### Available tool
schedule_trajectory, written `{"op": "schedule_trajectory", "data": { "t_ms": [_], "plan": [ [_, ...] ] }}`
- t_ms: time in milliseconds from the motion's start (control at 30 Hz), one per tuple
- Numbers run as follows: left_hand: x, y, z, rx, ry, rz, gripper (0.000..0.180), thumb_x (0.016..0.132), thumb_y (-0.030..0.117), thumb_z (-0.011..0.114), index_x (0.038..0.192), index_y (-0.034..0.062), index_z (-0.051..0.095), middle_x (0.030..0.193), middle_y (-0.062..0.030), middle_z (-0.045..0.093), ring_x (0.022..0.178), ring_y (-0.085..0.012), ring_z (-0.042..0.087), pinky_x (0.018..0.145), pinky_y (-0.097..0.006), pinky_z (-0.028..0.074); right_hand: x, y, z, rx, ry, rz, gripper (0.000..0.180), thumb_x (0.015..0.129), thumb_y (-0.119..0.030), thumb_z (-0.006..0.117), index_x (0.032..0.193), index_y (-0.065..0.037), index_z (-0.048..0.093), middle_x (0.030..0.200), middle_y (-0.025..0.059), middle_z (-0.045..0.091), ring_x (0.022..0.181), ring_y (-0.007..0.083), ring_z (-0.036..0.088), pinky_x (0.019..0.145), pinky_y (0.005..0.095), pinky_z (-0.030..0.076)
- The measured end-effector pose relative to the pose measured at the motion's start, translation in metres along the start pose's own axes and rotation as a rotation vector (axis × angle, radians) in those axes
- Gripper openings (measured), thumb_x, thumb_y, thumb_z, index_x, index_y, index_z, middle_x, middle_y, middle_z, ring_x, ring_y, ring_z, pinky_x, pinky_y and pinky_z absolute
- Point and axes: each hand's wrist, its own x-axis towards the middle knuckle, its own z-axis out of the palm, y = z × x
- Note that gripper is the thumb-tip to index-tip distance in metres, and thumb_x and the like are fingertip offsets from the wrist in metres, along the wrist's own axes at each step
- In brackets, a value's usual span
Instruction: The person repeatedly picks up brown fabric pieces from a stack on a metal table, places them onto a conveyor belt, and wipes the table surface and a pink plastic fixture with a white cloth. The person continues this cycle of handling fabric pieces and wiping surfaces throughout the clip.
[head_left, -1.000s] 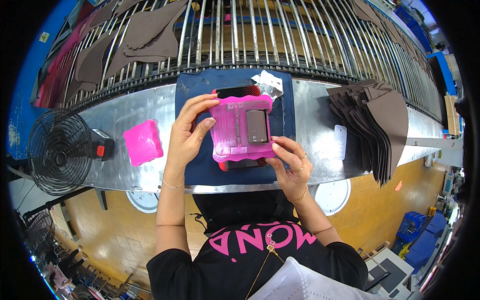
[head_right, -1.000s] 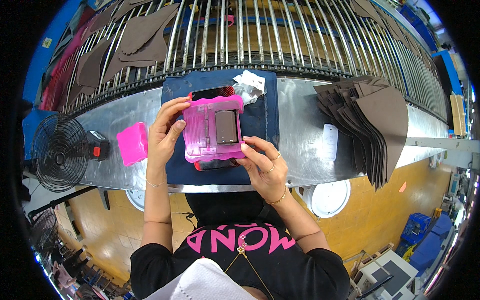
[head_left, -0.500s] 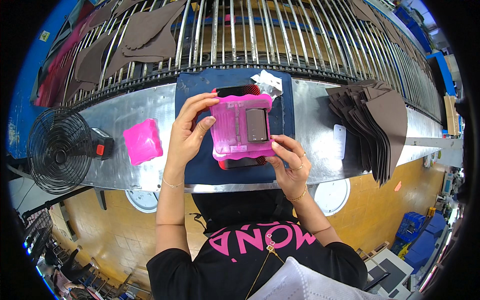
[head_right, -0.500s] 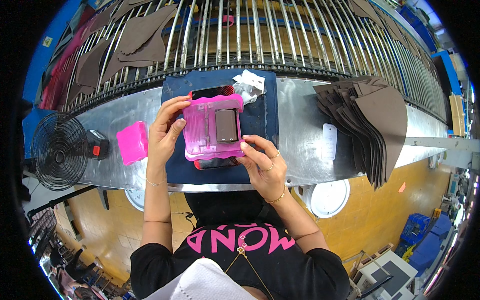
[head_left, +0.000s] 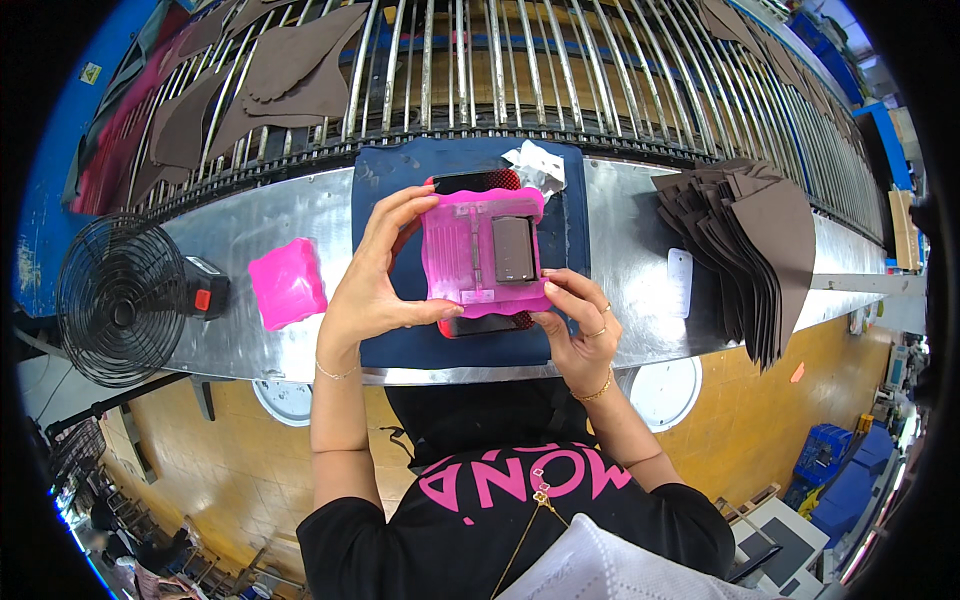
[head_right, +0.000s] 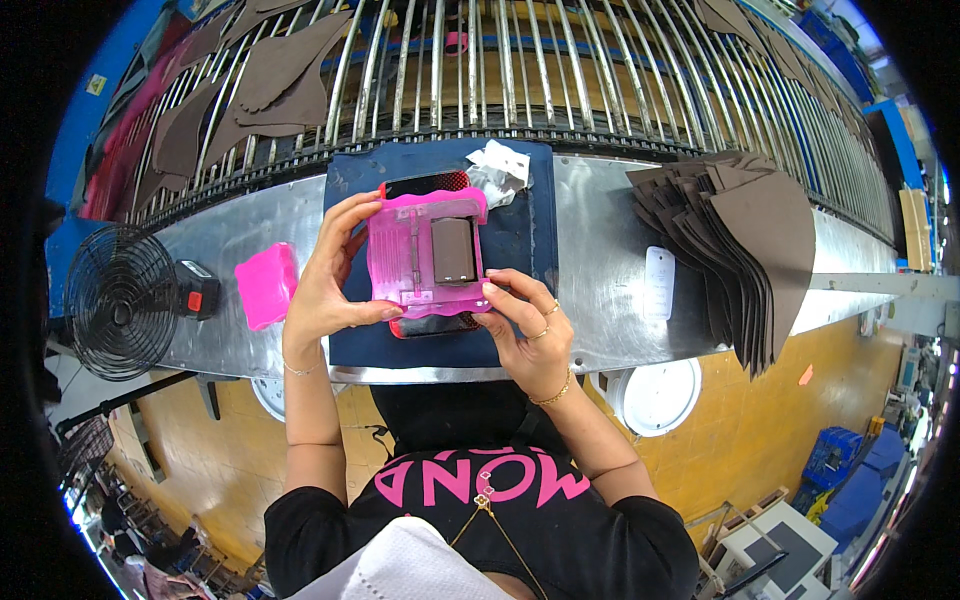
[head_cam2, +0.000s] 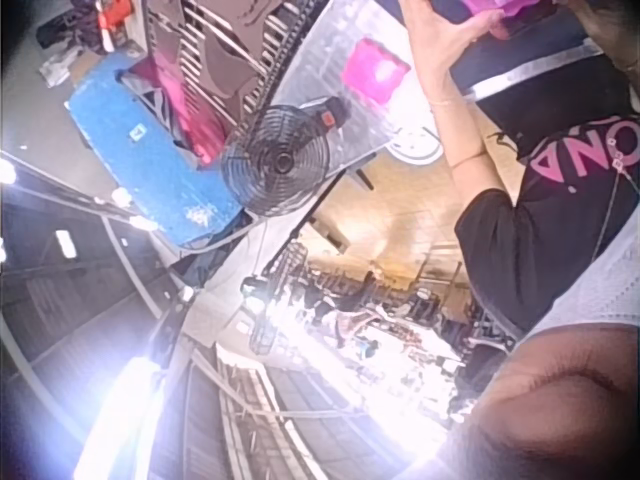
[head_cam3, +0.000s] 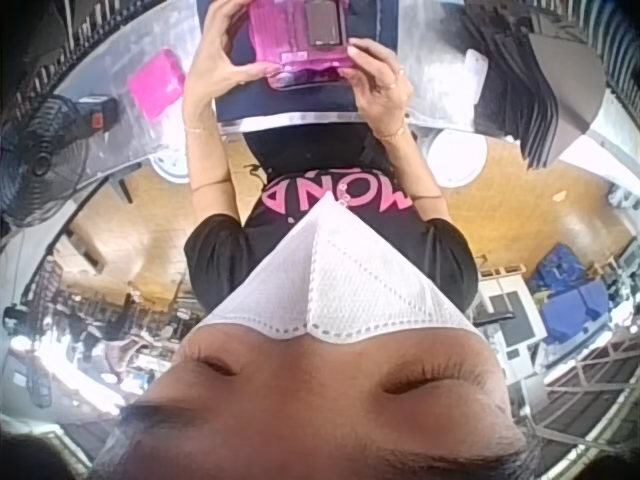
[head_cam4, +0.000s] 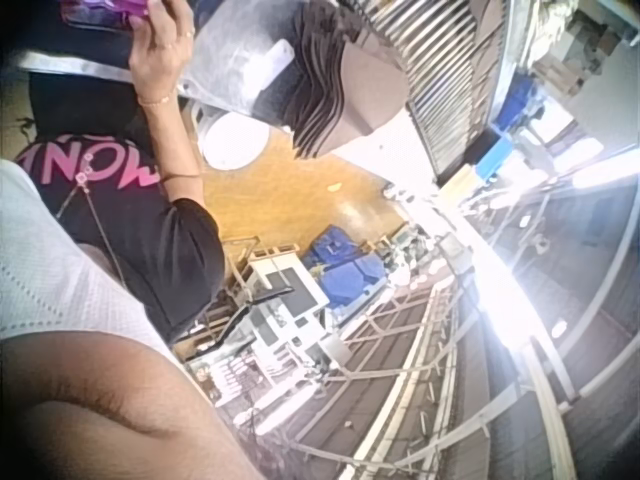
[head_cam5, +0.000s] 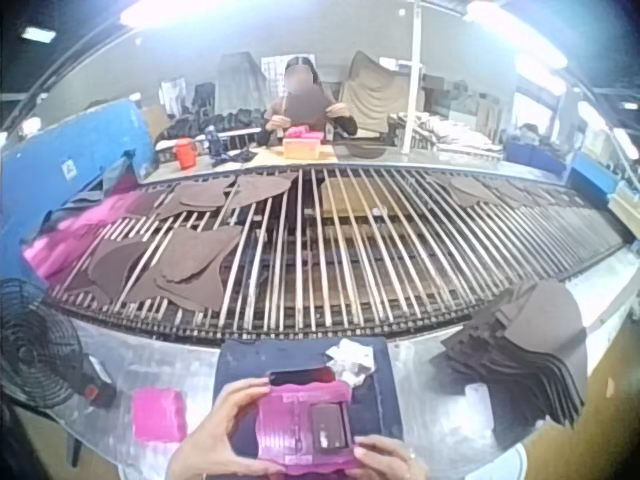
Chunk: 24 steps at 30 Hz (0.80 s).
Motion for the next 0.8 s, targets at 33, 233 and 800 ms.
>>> {"op": "schedule_trajectory", "data": {
  "t_ms": [33,233,800],
  "plan": [
    [-0.0001,0.0002,0.0001,0.013,0.005,0.0,0.094,0.055,0.026,0.091,0.135,0.0076,0.045,0.142,-0.0113,0.038,0.132,-0.0262,0.041,0.111,-0.039,0.036,-0.0001,-0.0001,0.0,0.003,-0.001,0.002,0.034,0.076,-0.005,0.077,0.108,-0.007,0.065,0.109,0.0157,0.066,0.09,0.0269,0.066,0.074,0.0319,0.056],
    [0.0007,0.0032,-0.0002,0.095,0.016,-0.001,0.091,0.055,0.026,0.089,0.133,0.0073,0.046,0.14,-0.0121,0.04,0.128,-0.027,0.045,0.109,-0.039,0.038,-0.0003,-0.0009,0.0009,0.005,0.006,0.001,0.033,0.077,-0.005,0.076,0.108,-0.008,0.065,0.11,0.0158,0.065,0.089,0.0271,0.067,0.073,0.0318,0.056],
    [-0.0001,0.0064,0.0034,0.124,0.035,-0.012,0.089,0.057,0.025,0.089,0.132,0.0064,0.045,0.137,-0.0119,0.039,0.127,-0.0272,0.045,0.108,-0.04,0.04,-0.0014,-0.0015,0.002,0.013,0.016,0.009,0.032,0.078,-0.004,0.075,0.108,-0.007,0.065,0.11,0.016,0.065,0.089,0.0275,0.067,0.072,0.0317,0.056]
  ]
}}
